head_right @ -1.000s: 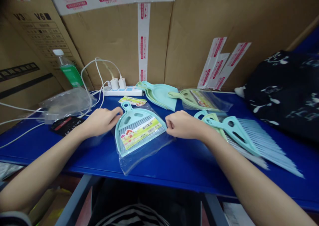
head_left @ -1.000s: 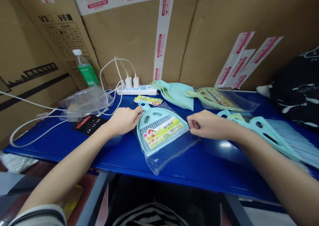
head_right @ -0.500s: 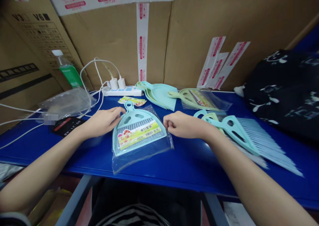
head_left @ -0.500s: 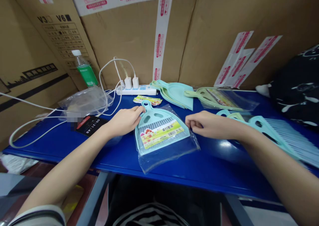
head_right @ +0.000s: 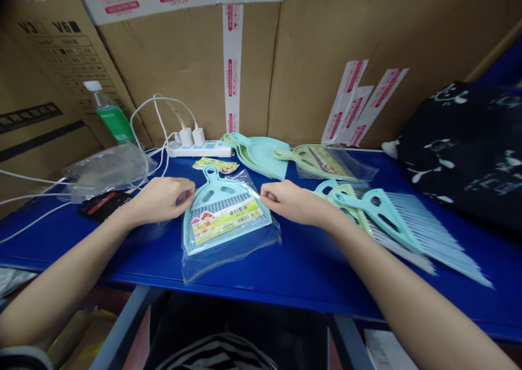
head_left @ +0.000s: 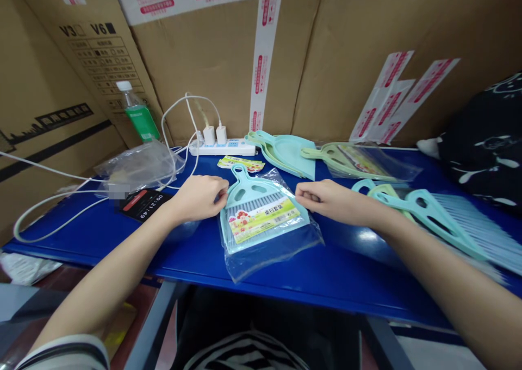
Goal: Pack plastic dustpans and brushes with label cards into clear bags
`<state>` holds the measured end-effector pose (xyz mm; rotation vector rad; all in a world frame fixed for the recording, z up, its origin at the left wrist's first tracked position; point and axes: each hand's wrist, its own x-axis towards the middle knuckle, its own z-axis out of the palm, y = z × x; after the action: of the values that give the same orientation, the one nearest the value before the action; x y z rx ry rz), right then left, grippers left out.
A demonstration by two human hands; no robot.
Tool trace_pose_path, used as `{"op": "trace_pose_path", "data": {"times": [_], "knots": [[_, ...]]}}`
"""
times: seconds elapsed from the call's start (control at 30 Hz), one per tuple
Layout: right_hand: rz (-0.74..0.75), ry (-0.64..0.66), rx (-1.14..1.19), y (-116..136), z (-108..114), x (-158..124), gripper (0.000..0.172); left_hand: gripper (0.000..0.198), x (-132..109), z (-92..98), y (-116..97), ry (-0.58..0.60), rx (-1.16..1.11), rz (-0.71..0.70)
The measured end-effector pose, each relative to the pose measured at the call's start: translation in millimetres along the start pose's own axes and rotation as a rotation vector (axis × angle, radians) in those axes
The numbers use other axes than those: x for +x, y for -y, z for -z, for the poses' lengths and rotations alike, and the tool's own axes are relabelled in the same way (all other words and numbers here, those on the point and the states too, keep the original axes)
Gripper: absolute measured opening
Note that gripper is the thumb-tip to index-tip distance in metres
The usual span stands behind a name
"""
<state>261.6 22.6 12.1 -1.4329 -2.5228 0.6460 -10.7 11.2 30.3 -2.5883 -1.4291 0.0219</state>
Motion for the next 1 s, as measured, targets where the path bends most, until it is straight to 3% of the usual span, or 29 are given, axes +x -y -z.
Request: {"op": "trace_pose_path", "data": {"times": [0.27, 0.5, 1.0], "knots": [[-0.008, 0.108, -0.011, 4.0, 7.4, -5.9, 0.032, 0.022, 4.1, -1.5, -4.2, 0.089, -0.006, 0.066], [-0.047, 0.304, 0.05, 5.5, 16.3, -12.0, 0.044, 0.024, 6.8, -8.5, -6.9, 0.037, -0.026, 0.098], [-0.055, 0.268, 0.065, 5.3, 19.5, -12.6, 0.038, 0.024, -1.2, -0.4, -4.5, 0.014, -0.242, -0.042]]}}
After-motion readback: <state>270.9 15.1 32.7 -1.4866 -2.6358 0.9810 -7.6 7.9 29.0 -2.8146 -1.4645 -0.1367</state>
